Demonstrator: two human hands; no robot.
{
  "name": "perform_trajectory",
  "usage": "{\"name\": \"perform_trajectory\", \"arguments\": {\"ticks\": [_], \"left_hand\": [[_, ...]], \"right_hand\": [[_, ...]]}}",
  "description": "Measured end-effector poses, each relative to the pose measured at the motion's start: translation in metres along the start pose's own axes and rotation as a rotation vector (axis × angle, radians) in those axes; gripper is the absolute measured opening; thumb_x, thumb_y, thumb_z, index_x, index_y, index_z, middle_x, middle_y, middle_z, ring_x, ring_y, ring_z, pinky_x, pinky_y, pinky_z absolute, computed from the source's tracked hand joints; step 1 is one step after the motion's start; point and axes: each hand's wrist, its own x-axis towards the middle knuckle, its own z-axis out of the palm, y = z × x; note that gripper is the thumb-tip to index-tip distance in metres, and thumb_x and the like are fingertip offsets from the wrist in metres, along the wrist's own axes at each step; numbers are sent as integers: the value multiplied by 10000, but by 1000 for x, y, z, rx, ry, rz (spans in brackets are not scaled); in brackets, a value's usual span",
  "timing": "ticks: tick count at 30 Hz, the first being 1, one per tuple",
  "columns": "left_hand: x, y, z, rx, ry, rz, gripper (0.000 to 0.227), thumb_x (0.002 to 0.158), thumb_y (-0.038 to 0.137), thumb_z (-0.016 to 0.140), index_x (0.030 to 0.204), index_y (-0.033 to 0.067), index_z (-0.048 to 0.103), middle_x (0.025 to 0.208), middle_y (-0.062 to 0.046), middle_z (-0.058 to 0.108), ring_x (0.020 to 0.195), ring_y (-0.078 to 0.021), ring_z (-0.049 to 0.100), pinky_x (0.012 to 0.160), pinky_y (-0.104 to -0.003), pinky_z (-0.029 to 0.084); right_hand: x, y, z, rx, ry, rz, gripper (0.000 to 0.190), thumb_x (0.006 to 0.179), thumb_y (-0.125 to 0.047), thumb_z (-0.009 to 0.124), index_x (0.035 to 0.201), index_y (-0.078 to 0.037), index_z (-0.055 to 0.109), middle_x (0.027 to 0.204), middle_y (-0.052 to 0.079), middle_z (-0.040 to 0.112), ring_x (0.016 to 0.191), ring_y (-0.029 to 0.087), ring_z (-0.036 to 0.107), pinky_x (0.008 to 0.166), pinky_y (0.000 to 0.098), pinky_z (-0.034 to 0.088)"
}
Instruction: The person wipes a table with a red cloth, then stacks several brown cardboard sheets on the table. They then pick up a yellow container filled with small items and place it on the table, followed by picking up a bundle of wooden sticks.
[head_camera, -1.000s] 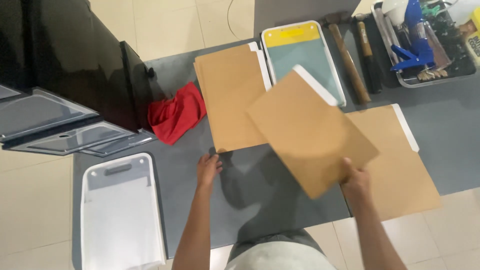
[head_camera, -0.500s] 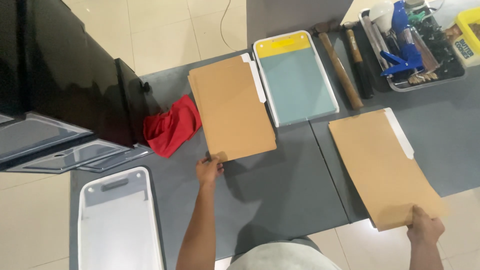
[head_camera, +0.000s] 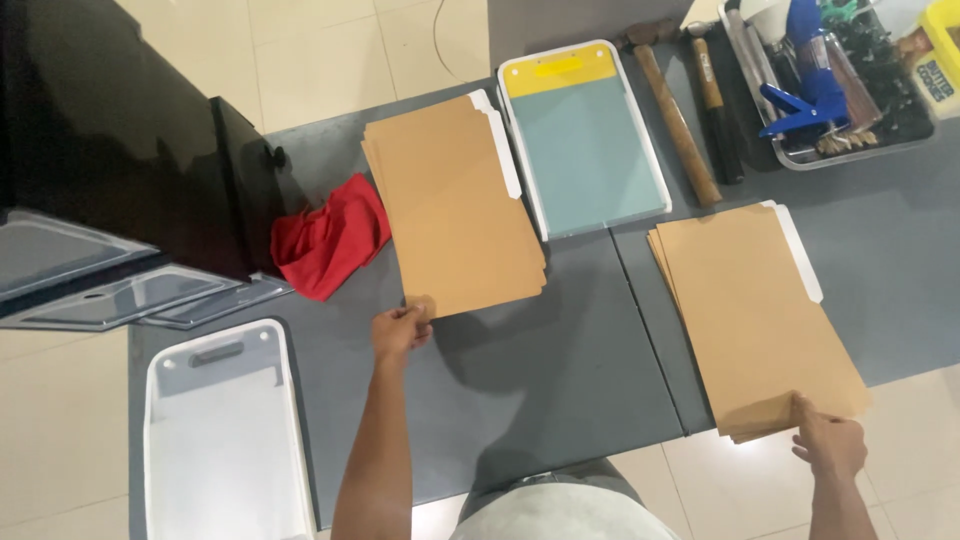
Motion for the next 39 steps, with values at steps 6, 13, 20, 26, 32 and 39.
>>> {"name": "perform_trajectory", "arguments": {"ticks": [6,13,20,26,32,39], "left_hand": [[-32,1,-12,534,225,341,290,869,317,806,881,32,753,819,-131,757,671,-209,690,604,-342,535],[-74,-33,4,-21,-112,278,341,950,219,746,1155,-15,607,841,-126,739,680,-196,675,594,-333,538],[-144,-46,14,-169,-489,117,772,884,179,729,1538,135,320,929,-109,737,726,-202,727,642,-332,617],[-153,-46,36,-153,-663,142,742,913,139,713,1564,138,357,1059,-172,744,847,-218,754,741,-364,632],[-139,-28,89,-49,-821,216,674,936,153,682,1543,145,388,1272,-112,698,1028,-192,707,854,-347,602],[-57,-30,64,426,278,846,639,827,262,783,1375,36,544,1316,-184,553,1232,-347,549,1036,-442,488]], "right_hand": [[4,-16,18,-450,331,-422,837,962,-522,784,1443,96,488,1408,347,463,1238,482,522,944,622,470],[-138,-137,115,138,-339,-722,436,988,-403,647,1241,-54,717,1124,148,755,1059,261,704,915,370,557],[-206,-181,154,595,-967,-287,570,922,-201,658,1445,-11,535,1235,107,681,1051,213,667,841,405,545],[-149,-130,104,856,-891,-246,617,898,-58,653,1492,-26,491,1283,113,635,1120,229,630,904,414,523],[-77,-76,31,922,-713,-226,617,939,-43,589,1531,-28,416,1401,174,561,1257,293,567,1022,463,477],[13,9,-16,730,-419,-59,610,923,-9,557,1529,-1,479,1378,216,523,1219,359,525,977,525,474]]}}
